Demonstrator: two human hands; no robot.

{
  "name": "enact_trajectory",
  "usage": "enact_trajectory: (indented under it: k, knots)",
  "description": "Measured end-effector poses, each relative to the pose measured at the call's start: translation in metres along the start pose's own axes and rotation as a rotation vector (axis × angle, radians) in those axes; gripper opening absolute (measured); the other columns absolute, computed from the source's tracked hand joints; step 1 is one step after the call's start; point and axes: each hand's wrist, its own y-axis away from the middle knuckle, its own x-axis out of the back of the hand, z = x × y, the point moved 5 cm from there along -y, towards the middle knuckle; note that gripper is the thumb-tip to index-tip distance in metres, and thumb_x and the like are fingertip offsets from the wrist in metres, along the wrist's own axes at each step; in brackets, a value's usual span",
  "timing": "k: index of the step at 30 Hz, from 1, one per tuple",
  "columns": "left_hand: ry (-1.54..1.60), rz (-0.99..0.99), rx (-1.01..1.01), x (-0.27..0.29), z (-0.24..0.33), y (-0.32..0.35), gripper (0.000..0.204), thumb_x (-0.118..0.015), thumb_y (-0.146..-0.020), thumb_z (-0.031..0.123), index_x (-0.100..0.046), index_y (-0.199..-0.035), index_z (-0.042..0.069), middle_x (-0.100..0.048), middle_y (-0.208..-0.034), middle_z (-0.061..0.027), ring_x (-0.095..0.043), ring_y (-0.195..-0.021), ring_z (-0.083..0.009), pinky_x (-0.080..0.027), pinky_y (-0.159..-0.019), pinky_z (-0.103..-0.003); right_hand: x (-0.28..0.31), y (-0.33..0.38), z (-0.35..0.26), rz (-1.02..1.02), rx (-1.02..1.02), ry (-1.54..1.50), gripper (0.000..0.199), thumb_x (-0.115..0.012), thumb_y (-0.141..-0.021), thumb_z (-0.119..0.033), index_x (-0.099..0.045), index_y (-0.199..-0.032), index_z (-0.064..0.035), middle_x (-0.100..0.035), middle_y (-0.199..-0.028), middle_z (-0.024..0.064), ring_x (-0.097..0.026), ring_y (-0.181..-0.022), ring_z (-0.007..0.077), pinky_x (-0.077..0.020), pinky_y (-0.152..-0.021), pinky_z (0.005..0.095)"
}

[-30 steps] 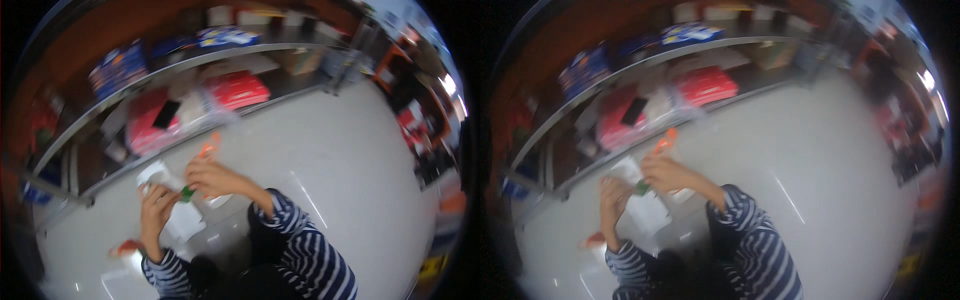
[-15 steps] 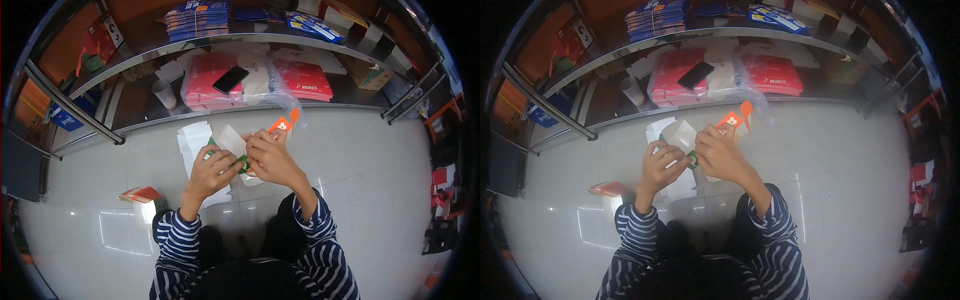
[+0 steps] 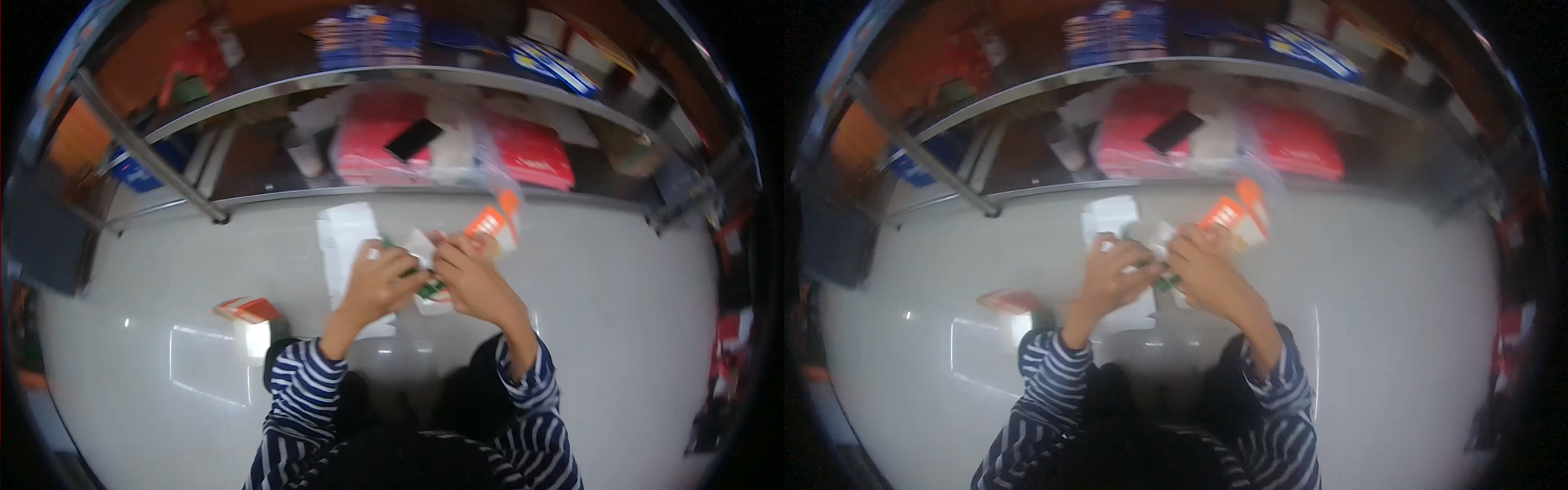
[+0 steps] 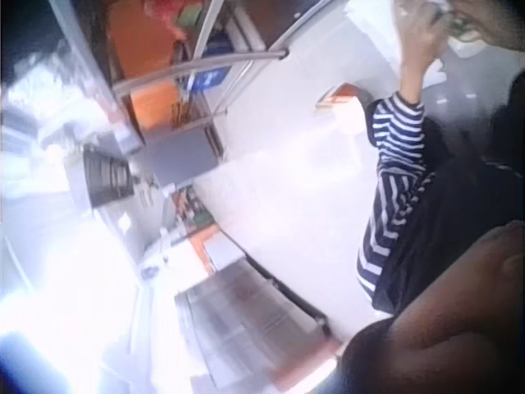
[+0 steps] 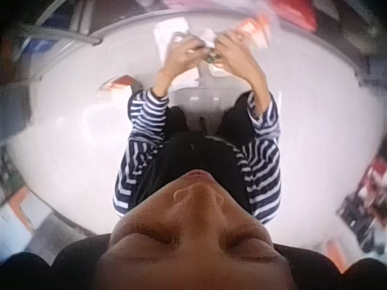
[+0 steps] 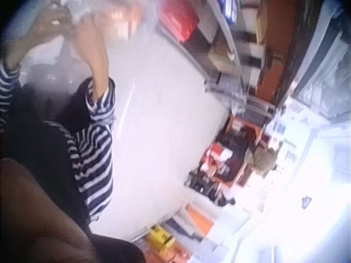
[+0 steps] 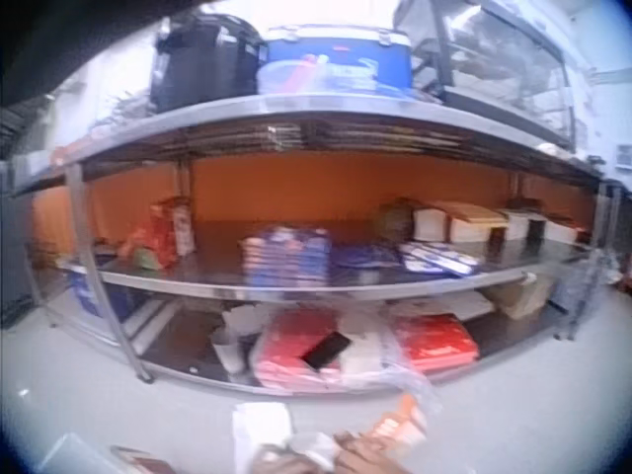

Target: The person sits on the floor and assembles small, flat-packed cardboard boxes. They fold the sides and flaps of the boxes to form a rectangular shape, handling multiple units in a repetitive manner.

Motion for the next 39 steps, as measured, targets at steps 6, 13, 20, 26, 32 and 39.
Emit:
enact_trajectory:
  k: [6,13,20,26,32,39]
  knots:
    - [0.093,0.054,-0.022,-0.011,-0.004,0.000,0.017,-0.058,-0.068,0.031,-0.058,-0.074,0.014,-0.050,-0.077,-0.0004,-0.051,-0.077,-0.0164,-0.034,-0.064,-0.036,0.005,0.004,0.003,-0.015,0.014,-0.093,0.035,-0.060,-0.064,-0.020,-0.053,-0.091,0.0006,-0.049,-0.091,0.0132,-0.043,-0.093,0.0317,-0.0256,-0.086,0.0455]
    - [0.266,-0.038,0.262,-0.020,-0.011,0.016,0.015,-0.063,-0.065,0.015,-0.054,-0.076,0.010,-0.054,-0.088,-0.0013,-0.050,-0.084,-0.0171,-0.031,-0.068,-0.034,-0.002,-0.006,-0.017,-0.056,0.027,-0.037,0.027,-0.063,-0.064,-0.020,-0.054,-0.082,-0.0029,-0.048,-0.089,0.0096,-0.043,-0.097,0.0282,-0.0231,-0.088,0.0457]
    - [0.322,-0.124,0.330,-0.030,-0.021,0.014,0.034,-0.069,-0.061,0.011,-0.053,-0.092,0.008,-0.057,-0.102,-0.0047,-0.054,-0.094,-0.0184,-0.033,-0.072,-0.033,-0.006,-0.003,-0.011,-0.176,0.029,0.025,0.036,-0.052,-0.082,-0.026,-0.052,-0.107,-0.0010,-0.049,-0.099,0.0168,-0.043,-0.100,0.0353,-0.0273,-0.088,0.0490]
    - [0.362,-0.212,0.327,-0.030,-0.025,0.015,0.040,-0.070,-0.063,0.011,-0.051,-0.098,0.007,-0.055,-0.107,-0.0064,-0.053,-0.099,-0.0197,-0.033,-0.075,-0.034,-0.015,-0.002,-0.001,-0.167,0.021,-0.014,0.032,-0.048,-0.086,-0.024,-0.052,-0.107,-0.0002,-0.048,-0.100,0.0185,-0.043,-0.100,0.0365,-0.0268,-0.090,0.0486]
    - [0.385,-0.305,0.328,-0.033,-0.025,0.017,0.049,-0.068,-0.065,0.010,-0.045,-0.107,0.006,-0.054,-0.108,-0.0096,-0.050,-0.105,-0.0234,-0.033,-0.077,-0.036,-0.025,0.001,0.001,-0.210,0.004,-0.023,0.030,-0.049,-0.087,-0.023,-0.052,-0.106,-0.0009,-0.047,-0.105,0.0203,-0.043,-0.102,0.0376,-0.0284,-0.090,0.0485]
    - [0.479,-0.428,0.362,-0.018,-0.028,0.019,0.048,-0.066,-0.066,0.011,-0.046,-0.110,0.007,-0.055,-0.107,-0.0081,-0.050,-0.101,-0.0237,-0.029,-0.081,-0.038,-0.021,-0.003,-0.008,-0.150,0.033,-0.041,0.026,-0.051,-0.085,-0.019,-0.052,-0.103,-0.0001,-0.046,-0.109,0.0216,-0.043,-0.105,0.0396,-0.0306,-0.091,0.0475]
